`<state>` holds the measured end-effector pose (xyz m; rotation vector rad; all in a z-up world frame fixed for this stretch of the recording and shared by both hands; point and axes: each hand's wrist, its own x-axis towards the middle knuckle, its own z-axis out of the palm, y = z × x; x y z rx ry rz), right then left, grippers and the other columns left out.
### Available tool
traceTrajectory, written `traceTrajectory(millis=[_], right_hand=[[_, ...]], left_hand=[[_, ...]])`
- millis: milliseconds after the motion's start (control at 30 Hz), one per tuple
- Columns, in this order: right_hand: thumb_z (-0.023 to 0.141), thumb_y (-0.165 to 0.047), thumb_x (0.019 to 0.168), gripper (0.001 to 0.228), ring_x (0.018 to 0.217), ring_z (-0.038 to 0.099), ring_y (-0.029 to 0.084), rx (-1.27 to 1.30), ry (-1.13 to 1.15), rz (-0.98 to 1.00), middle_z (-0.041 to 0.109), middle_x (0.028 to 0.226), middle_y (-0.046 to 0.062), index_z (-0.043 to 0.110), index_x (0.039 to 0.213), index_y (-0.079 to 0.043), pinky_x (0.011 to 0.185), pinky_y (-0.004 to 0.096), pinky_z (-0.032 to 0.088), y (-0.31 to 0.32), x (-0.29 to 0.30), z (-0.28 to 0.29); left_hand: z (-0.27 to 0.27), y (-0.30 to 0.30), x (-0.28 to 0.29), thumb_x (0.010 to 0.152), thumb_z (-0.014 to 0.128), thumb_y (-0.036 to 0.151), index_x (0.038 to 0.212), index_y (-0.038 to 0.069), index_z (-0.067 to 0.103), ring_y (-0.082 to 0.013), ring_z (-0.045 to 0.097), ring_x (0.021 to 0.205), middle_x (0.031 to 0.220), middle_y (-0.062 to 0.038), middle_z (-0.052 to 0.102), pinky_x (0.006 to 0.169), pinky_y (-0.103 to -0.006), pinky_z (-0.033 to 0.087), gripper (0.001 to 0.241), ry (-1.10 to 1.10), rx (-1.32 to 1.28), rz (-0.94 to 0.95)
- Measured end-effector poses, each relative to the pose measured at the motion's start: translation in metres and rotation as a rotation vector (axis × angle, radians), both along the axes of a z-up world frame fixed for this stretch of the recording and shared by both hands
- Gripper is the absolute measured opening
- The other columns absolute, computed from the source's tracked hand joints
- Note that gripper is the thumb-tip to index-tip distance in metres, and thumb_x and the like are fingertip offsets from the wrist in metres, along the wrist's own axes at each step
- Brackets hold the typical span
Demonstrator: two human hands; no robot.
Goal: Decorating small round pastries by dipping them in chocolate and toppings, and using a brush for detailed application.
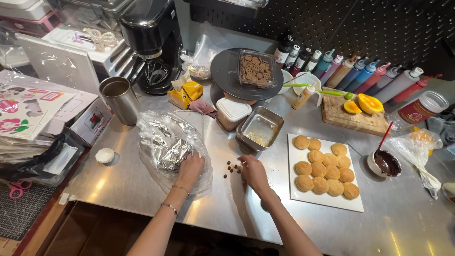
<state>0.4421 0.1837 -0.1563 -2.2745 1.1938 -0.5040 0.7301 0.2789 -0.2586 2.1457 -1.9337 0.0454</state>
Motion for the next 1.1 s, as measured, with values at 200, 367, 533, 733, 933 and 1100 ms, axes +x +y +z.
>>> traceTrajectory(millis=[200,367,533,733,933,1100], right_hand=[[0.083,-0.009,0.1,0.03,0.11,0.082,0.041,-0.201,0.296,0.055,0.073,0.118,0.013,0.074,0.127,-0.013,0.09,0.048,0.07,0.036,0.021,-0.019],[0.078,-0.006,0.102,0.015,0.108,0.08,0.039,-0.246,0.243,0.014,0.072,0.11,0.013,0.074,0.116,-0.008,0.087,0.043,0.07,0.043,0.031,-0.033],[0.077,-0.003,0.102,0.015,0.108,0.078,0.036,-0.212,0.167,-0.062,0.067,0.112,0.012,0.068,0.112,-0.009,0.085,0.045,0.071,0.056,0.03,-0.008],[0.08,0.0,0.093,0.025,0.105,0.083,0.036,0.213,-0.447,-0.301,0.072,0.116,0.017,0.079,0.117,-0.007,0.088,0.038,0.072,0.07,-0.009,-0.023],[0.087,-0.01,0.095,0.028,0.093,0.078,0.022,0.465,-0.698,-0.603,0.084,0.1,0.016,0.09,0.123,-0.009,0.091,0.038,0.07,0.113,-0.137,0.018],[0.089,-0.012,0.097,0.017,0.105,0.088,0.017,0.29,-0.459,-0.668,0.096,0.112,0.005,0.096,0.112,-0.01,0.104,0.03,0.069,0.129,-0.171,0.029]], left_hand=[[0.033,-0.006,0.002,0.092,0.092,0.009,0.121,-0.002,0.08,-0.0471,0.078,0.111,0.121,-0.022,0.068,0.084,-0.0581,0.074,0.034,0.098,0.174,0.0],[0.007,-0.021,0.014,0.095,0.086,0.006,0.118,-0.006,0.08,-0.045,0.077,0.116,0.12,-0.023,0.071,0.084,-0.0571,0.074,0.027,0.15,0.174,0.061],[0.109,0.012,0.015,0.099,0.073,0.005,0.115,0.002,0.079,-0.0432,0.081,0.109,0.112,-0.02,0.075,0.086,-0.0533,0.073,0.018,0.379,-0.032,0.088],[0.18,0.059,-0.001,0.095,0.078,-0.01,0.112,-0.009,0.08,-0.0435,0.083,0.094,0.107,-0.031,0.077,0.082,-0.0434,0.069,0.018,0.869,-0.4,0.254],[0.2,0.089,-0.086,0.098,0.092,-0.001,0.119,0.0,0.085,-0.0209,0.083,0.099,0.12,-0.02,0.087,0.095,-0.0352,0.071,0.022,1.451,-0.532,0.201],[0.214,0.088,-0.177,0.096,0.086,0.0,0.117,-0.008,0.086,-0.029,0.082,0.106,0.12,-0.025,0.089,0.102,-0.0402,0.073,0.022,1.931,-0.13,0.37]])
